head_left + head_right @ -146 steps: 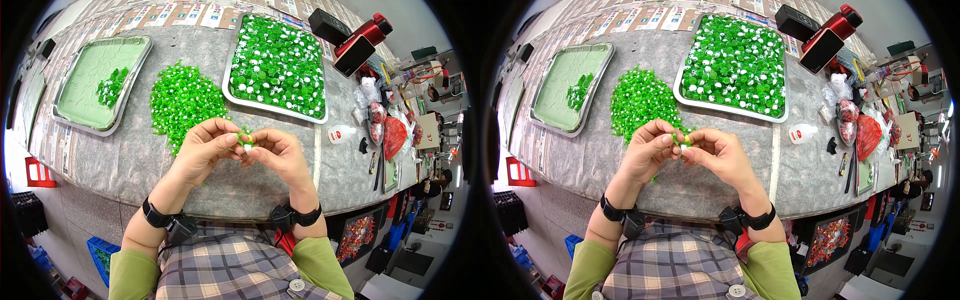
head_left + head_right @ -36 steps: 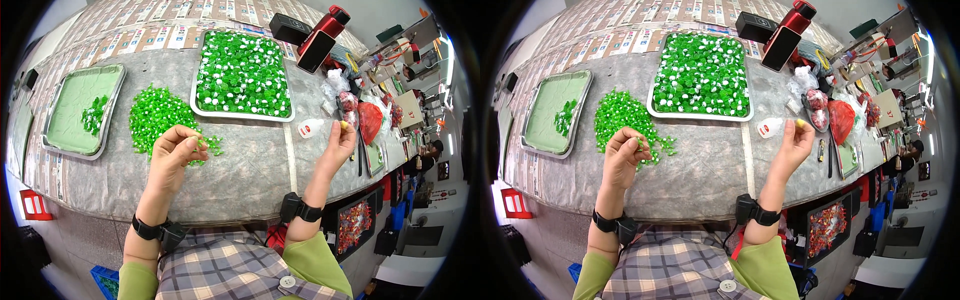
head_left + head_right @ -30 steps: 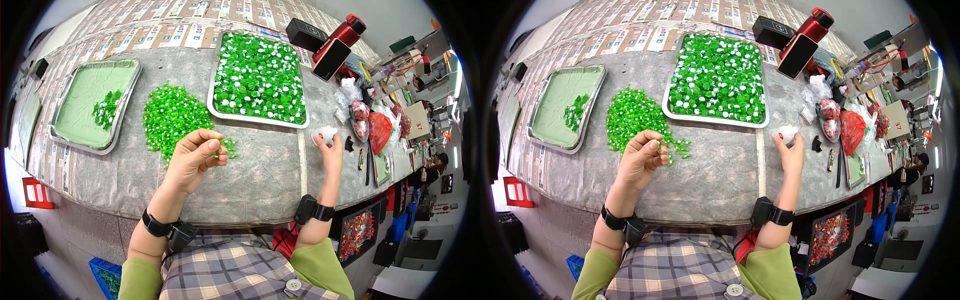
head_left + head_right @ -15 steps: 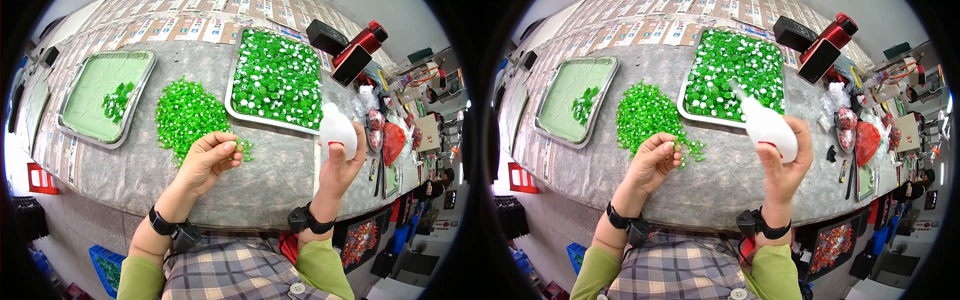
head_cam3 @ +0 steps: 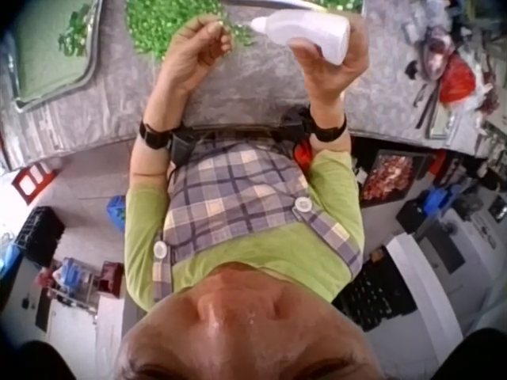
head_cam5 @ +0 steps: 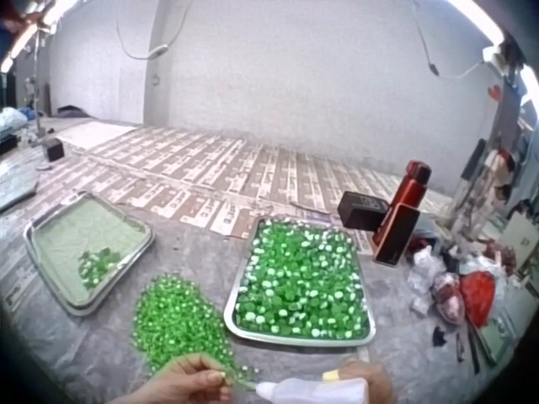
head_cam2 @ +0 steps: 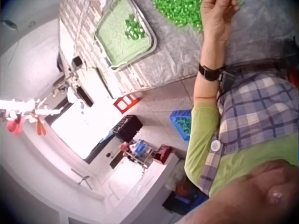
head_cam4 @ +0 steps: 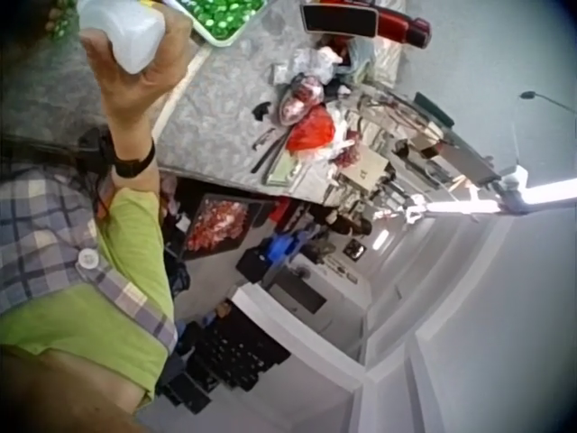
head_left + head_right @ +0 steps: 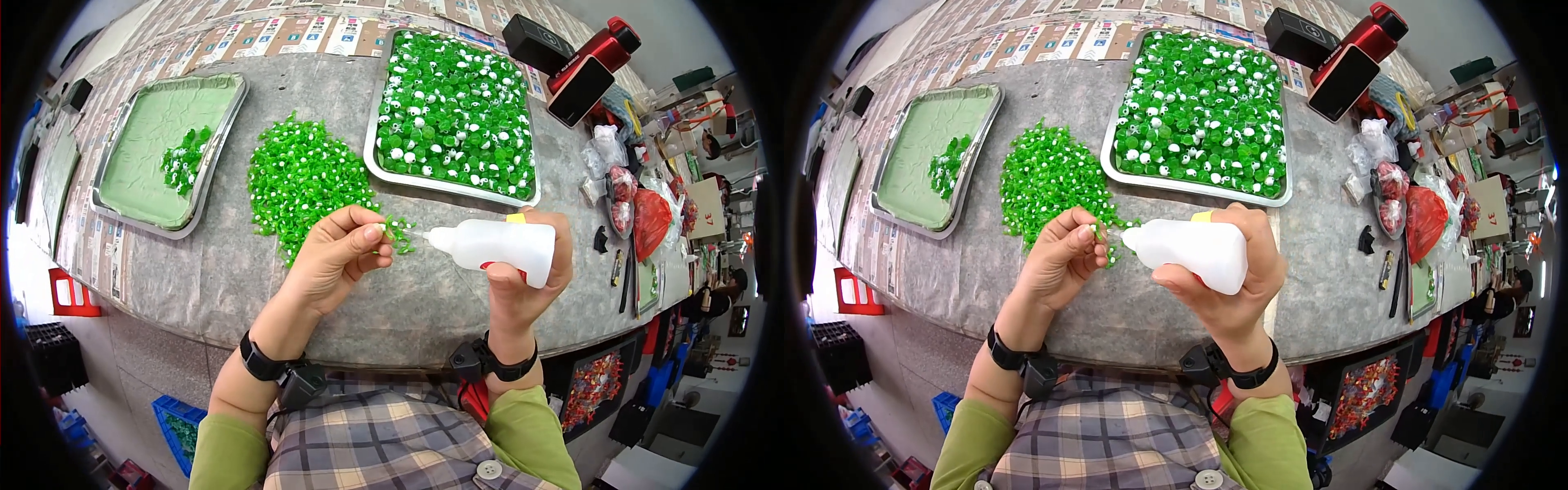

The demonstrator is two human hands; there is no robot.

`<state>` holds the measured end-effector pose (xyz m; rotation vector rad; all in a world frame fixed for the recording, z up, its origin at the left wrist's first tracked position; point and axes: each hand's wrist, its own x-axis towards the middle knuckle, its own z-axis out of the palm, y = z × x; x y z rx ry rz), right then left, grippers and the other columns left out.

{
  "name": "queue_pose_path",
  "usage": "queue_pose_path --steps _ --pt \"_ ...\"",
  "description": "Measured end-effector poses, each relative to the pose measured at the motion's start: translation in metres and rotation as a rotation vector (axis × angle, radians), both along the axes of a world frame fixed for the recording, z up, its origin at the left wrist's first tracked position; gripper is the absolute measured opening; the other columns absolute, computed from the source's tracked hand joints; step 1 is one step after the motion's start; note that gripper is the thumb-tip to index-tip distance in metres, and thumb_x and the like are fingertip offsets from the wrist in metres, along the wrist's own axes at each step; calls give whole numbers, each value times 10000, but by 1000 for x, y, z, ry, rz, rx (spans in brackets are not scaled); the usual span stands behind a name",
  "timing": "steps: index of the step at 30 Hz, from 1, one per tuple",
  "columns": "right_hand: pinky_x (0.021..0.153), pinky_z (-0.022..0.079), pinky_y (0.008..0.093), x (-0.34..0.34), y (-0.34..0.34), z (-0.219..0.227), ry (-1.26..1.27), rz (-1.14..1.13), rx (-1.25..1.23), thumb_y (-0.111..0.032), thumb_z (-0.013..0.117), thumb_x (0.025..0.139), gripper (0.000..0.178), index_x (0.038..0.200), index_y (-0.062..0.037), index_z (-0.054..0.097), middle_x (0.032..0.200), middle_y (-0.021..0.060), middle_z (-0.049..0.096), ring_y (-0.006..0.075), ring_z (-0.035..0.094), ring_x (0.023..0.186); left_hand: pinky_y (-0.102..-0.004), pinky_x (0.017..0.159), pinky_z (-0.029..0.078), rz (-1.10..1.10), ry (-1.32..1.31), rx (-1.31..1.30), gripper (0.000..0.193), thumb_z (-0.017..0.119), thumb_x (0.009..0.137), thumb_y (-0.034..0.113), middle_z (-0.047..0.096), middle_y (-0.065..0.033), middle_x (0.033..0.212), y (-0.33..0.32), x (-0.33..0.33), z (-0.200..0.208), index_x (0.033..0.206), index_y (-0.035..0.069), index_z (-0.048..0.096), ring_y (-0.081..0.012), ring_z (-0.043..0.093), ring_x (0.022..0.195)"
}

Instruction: The person applies glue to green plastic pieces from a bottle, attaches them to white and black eye pieces by hand, and places the assembled items onto a metal tray.

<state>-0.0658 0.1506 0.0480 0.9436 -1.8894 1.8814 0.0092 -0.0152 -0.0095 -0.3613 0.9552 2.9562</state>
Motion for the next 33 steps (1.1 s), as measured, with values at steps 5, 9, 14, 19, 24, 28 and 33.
queue_pose_path --steps 5,9,14,19,24,28,33 --pt "540 401 222 -1 0 1 61 -11 74 -286 787 543 480 833 -16 517 735 40 499 118 499 634 -219 605 493 0 0 -2 96 567 782 109 574 -47 740 1 0 1 847 46 537 -114 566 665" --pt "539 404 222 -2 0 1 72 -5 78 -266 786 547 466 835 -15 519 739 45 505 122 506 635 -219 600 493 -6 -2 -3 98 566 783 110 573 -50 737 1 0 1 847 42 537 -115 566 657" --pt "542 404 220 0 -1 0 30 13 103 -255 781 560 452 838 -14 519 743 47 505 123 508 639 -219 590 488 -8 -3 -6 104 567 783 121 573 -52 731 0 1 -1 845 43 537 -119 566 647" --pt "553 400 220 -1 1 -3 -15 -18 -19 -271 765 582 450 852 -12 515 769 45 501 119 498 647 -220 582 482 -24 -3 0 114 571 784 147 578 -55 728 0 1 -2 834 52 536 -122 565 632" --pt "561 399 222 -4 2 -5 32 -15 24 -271 759 592 446 857 -11 511 780 46 498 117 494 652 -220 578 481 -25 -16 -4 116 574 782 152 583 -57 730 -1 1 -2 833 56 536 -123 565 626" --pt "565 396 220 -5 2 -4 46 -19 89 -269 755 598 442 858 -10 510 781 44 497 115 491 659 -219 573 482 -28 -17 -4 115 577 780 153 583 -55 727 0 1 -1 828 57 538 -123 565 619" --pt "557 391 215 -4 2 -5 -17 -51 -85 -298 752 599 442 840 -14 514 767 33 493 109 486 645 -229 605 482 10 -6 -59 115 584 773 132 582 -46 744 2 -1 2 840 47 545 -114 563 662"
